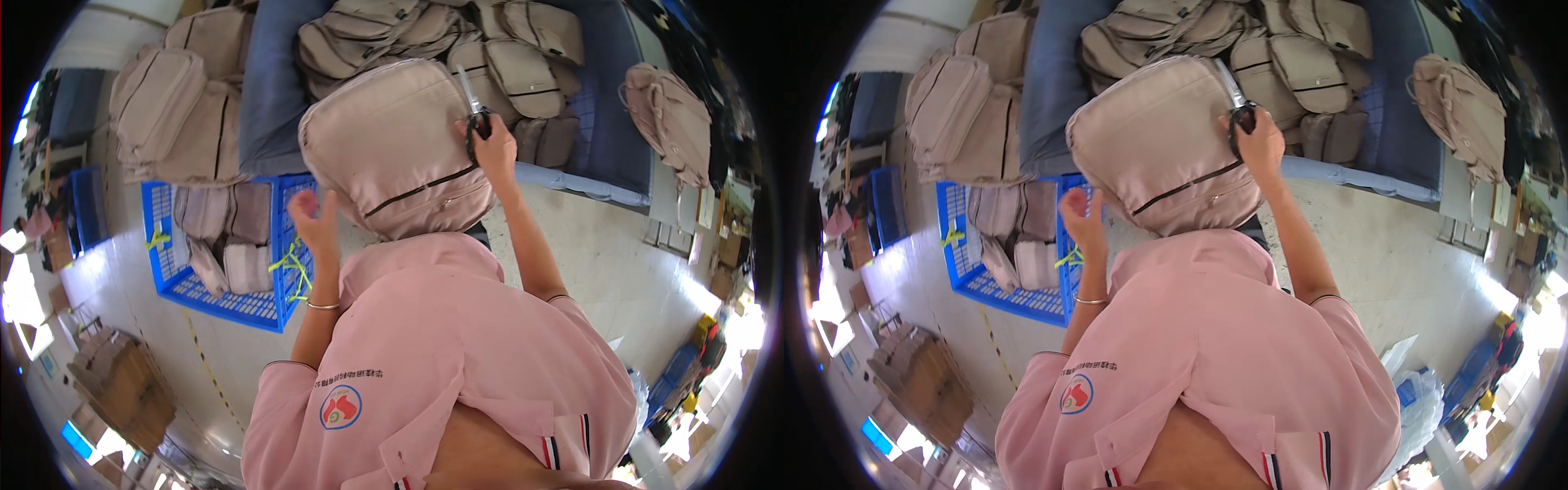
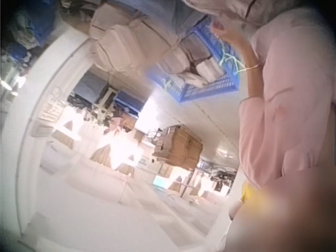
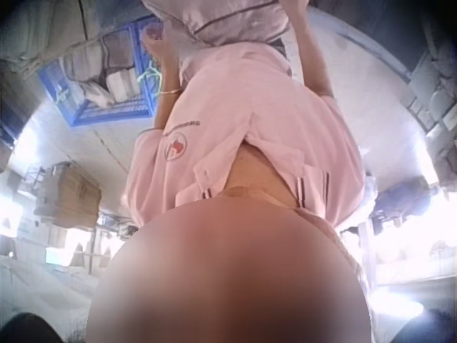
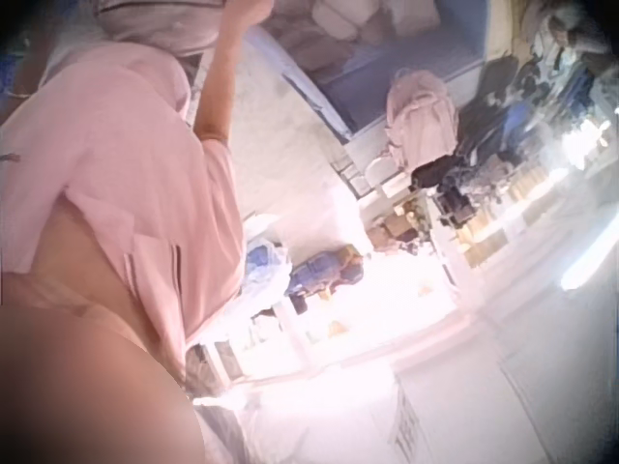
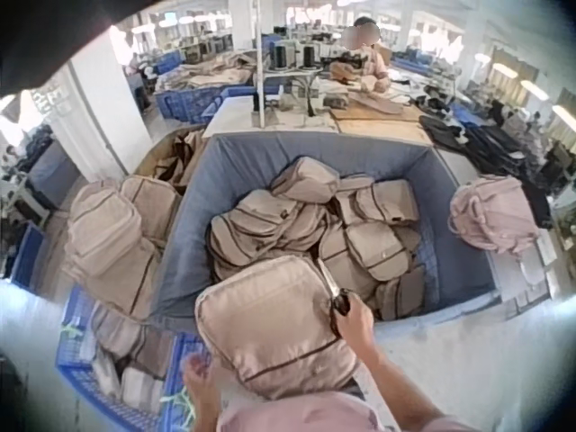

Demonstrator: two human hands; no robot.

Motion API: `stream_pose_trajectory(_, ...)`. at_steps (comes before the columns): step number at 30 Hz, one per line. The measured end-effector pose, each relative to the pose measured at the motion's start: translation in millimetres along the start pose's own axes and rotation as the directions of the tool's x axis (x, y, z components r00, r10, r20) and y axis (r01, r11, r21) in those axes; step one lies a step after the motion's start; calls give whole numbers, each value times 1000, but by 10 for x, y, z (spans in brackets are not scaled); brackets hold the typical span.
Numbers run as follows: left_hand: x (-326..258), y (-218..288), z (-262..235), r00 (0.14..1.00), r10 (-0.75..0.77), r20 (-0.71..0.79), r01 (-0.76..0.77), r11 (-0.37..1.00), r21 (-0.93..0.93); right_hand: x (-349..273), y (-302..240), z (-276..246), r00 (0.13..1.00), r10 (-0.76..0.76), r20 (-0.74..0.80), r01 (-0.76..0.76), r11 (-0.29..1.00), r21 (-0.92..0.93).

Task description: The recorder uses scissors to trim loose threads and excess material from beige backpacks in a factory setting.

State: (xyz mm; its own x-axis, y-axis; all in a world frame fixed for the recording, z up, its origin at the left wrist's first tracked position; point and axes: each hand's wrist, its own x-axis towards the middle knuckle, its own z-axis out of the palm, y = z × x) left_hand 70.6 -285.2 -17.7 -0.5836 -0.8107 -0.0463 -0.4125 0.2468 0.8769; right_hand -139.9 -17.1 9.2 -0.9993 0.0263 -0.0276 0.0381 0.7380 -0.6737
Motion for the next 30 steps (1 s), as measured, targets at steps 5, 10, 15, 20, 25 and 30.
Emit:
stream_pose_trajectory(5,-413,-181,-68,945,-133,299,218,937,-273,0,0,67,1000,-2,-7,3,991,134)
stream_pose_trajectory(10,-303,25,46,933,-106,344,213,933,-291,-116,27,59,996,92,12,-92,983,162)
stream_pose_trajectory(15,-161,75,56,934,-22,358,100,975,-201,-345,36,-11,990,143,-2,-138,959,249)
stream_pose_trajectory(20,-68,103,74,956,-69,284,225,795,-563,-533,178,62,990,131,-60,-108,950,294)
stream_pose_trajectory(25,-216,-344,52,984,180,-4,-180,983,-46,-455,730,172,987,103,-120,-55,936,348)
stream_pose_trajectory(30,-341,-446,-36,931,-84,356,179,953,-245,-740,187,59,986,162,25,-136,728,672)
